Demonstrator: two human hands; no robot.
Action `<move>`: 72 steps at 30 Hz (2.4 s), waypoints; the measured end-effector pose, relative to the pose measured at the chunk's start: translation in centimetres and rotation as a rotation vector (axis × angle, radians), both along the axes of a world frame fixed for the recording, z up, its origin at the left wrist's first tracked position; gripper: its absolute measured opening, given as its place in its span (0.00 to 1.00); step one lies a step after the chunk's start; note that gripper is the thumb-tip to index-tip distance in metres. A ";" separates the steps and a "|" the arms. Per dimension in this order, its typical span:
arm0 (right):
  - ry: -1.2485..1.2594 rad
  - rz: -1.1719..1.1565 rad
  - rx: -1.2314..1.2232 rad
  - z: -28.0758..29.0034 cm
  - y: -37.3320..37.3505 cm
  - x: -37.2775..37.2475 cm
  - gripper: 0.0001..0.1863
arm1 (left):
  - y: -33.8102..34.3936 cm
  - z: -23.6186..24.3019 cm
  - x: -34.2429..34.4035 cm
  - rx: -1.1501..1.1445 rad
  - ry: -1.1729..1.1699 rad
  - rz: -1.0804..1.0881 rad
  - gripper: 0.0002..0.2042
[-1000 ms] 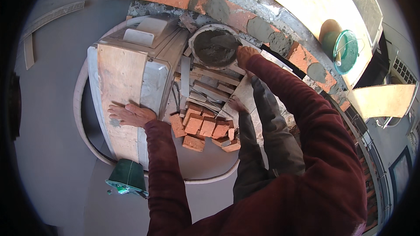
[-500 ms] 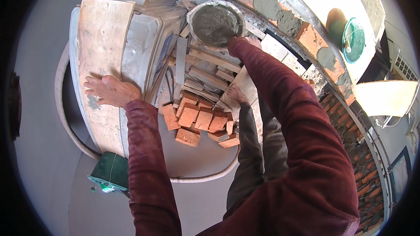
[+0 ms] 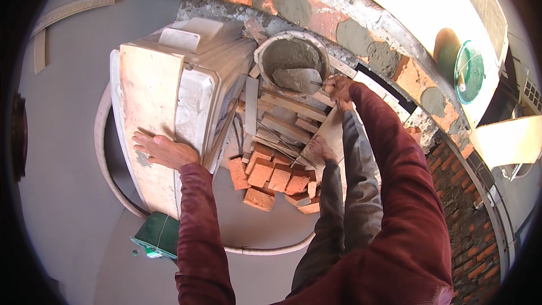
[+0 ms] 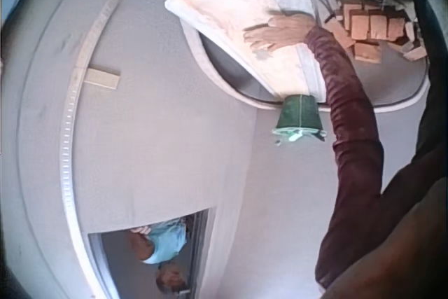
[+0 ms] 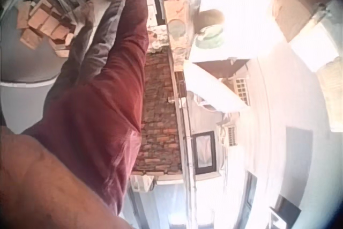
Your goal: The person lays bricks to build a wall, spreading mortar with a trowel and positioning each brick onto the mortar bed.
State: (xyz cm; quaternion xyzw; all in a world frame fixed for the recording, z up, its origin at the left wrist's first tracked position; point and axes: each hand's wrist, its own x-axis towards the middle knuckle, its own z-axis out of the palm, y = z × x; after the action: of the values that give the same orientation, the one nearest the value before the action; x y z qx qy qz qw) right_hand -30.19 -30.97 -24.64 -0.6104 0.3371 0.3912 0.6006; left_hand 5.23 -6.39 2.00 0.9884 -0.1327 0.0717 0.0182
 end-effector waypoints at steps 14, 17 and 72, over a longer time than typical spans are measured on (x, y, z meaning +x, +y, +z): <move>-0.568 -0.254 -0.674 29.9 -2.8 19.1 0.23 | 0.1 1.4 0.3 0.154 0.062 0.078 0.35; -0.625 -0.290 -0.806 27.9 -2.5 25.0 0.23 | 0.0 1.2 0.5 0.101 0.071 0.084 0.35; -0.216 0.481 -0.982 22.8 -11.3 38.4 0.24 | 0.3 1.9 1.3 -0.095 0.089 0.078 0.38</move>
State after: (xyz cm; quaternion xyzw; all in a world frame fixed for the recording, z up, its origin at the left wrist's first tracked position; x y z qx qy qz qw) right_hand 8.25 -42.25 -1.84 -0.9150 0.2676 0.2494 0.1703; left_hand 6.50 -6.09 3.89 0.9930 -0.0897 0.0344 0.0683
